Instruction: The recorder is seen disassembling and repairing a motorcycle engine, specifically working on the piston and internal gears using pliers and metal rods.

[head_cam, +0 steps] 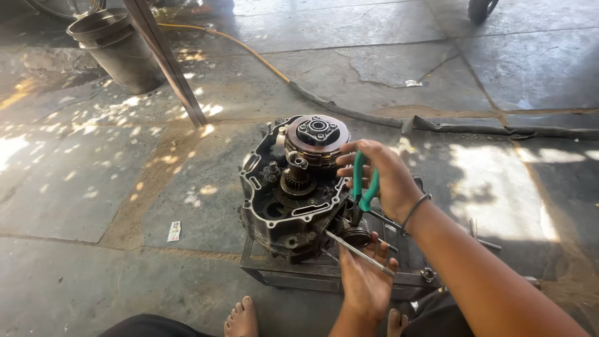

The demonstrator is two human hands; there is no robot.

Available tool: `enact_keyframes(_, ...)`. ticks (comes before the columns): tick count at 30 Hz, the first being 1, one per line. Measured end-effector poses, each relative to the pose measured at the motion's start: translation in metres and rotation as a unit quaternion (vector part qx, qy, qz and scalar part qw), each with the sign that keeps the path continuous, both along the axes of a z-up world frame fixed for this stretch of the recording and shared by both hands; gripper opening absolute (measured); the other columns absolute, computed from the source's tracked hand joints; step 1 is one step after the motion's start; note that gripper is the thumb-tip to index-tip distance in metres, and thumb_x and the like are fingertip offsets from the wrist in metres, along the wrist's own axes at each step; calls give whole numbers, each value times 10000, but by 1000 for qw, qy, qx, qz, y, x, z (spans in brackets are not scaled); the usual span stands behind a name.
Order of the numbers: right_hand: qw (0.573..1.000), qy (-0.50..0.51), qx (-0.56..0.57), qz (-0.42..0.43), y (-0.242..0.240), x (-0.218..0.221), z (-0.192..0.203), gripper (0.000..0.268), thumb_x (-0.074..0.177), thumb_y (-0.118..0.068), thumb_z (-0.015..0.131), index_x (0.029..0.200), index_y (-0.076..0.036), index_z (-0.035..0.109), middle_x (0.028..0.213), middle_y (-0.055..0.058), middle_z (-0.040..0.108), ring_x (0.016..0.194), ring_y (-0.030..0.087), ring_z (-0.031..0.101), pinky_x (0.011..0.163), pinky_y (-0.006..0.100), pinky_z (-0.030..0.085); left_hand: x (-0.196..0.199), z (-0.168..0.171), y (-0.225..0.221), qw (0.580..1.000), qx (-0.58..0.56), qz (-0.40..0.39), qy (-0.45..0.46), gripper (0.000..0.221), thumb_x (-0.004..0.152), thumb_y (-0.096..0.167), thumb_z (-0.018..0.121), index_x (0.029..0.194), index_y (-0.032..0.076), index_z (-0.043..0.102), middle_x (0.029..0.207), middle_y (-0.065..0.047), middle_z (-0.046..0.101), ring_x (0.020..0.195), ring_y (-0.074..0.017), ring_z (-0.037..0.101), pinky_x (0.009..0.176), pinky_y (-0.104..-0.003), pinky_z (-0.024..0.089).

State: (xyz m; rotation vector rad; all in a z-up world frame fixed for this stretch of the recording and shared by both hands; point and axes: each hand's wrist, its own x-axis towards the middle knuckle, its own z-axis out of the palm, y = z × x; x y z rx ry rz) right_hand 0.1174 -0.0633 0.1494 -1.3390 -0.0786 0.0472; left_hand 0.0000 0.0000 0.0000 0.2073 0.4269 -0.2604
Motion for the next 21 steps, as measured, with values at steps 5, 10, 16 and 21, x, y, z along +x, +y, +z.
enact_keyframes(5,999,14,-24,-35,6,16,-6,463,969,-433,482,1037,-9,655,868,131,687,713,216,681,622,356,577,-13,22,7,998,-16,-43,-39,558,942,640,443,1211,165,559,1158,-16,621,995,-173,604,812,-351,518)
enact_keyframes(10,995,67,-48,-60,9,20,-1,494,955,-461,461,902,-15,665,787,111,669,636,214,665,571,364,566,-21,32,10,991,94,-41,85,474,960,556,456,1259,203,562,1143,-25,633,937,-180,620,784,-349,516)
enact_keyframes(16,995,76,-41,-52,7,24,-1,473,961,-456,473,891,-24,654,799,113,665,663,223,663,604,382,568,-31,33,13,956,186,61,220,464,1031,500,413,1112,76,581,828,-41,518,703,-179,506,668,-359,447)
enact_keyframes(21,994,82,-63,-38,4,24,0,469,961,-453,471,900,-26,654,809,119,669,678,233,664,624,395,586,-38,42,36,962,218,160,44,343,1053,361,425,1023,34,522,710,-57,473,614,-185,498,579,-358,463)
